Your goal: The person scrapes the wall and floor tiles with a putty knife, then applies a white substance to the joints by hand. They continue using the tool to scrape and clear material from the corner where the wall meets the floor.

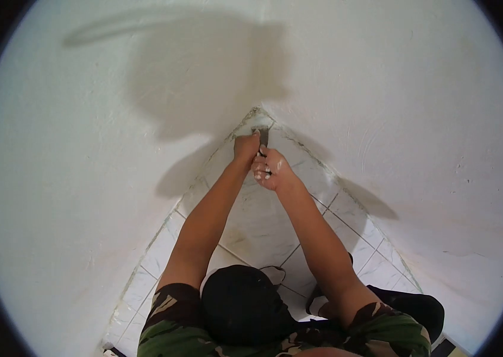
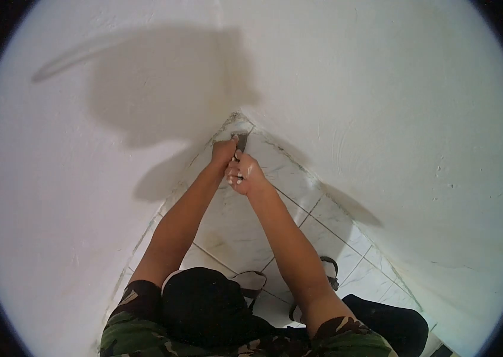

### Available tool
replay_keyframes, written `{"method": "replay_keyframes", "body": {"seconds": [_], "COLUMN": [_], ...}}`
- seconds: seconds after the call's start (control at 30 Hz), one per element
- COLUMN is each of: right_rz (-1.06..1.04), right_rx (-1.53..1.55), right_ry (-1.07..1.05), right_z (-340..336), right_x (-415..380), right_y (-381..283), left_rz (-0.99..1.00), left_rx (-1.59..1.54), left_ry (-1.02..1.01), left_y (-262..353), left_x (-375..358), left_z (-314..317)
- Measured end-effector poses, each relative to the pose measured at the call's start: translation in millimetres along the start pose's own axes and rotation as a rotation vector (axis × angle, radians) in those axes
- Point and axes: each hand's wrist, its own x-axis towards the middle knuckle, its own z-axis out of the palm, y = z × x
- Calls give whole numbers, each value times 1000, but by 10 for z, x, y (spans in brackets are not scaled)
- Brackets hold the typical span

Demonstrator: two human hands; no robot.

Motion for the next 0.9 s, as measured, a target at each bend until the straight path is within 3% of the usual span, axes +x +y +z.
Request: {"method": "replay_keyframes", "body": {"seconds": [0.07,0.13,0.27,0.33,0.37,0.43,0.53,0.57,0.63,0.77,0.9], "right_rz": [75,-67,60,-87,-88,64,29,40,-1,83,188], "right_rx": [17,-16,179,9,9,-23,-68,-67,-50,-52,-341], "right_ry": [26,-67,-113,-78,-78,-62,-15,-13,-32,-58,-10], "right_z": [0,84,119,72,14,-144,-96,-71,67,100,-145], "right_x": [-5,99,283,132,59,-66,-3,46,224,48,-365], "right_y": [-53,-142,-207,-51,-19,15,-51,-82,-224,-31,610], "left_rz": [53,-19,-168,-62,-61,151,242,231,-86,-137,-151], "left_rx": [26,-73,-330,9,8,65,209,211,-134,-305,-271], "left_ry": [-31,-14,-83,-20,-20,-84,18,20,-3,14,-19], "left_y": [58,412,485,303,192,-64,-136,-99,248,209,-482], "left_x": [-33,-178,-120,48,66,-28,210,256,220,-250,-843], "left_z": [14,-104,-174,-86,-29,99,199,189,45,-227,-467]}}
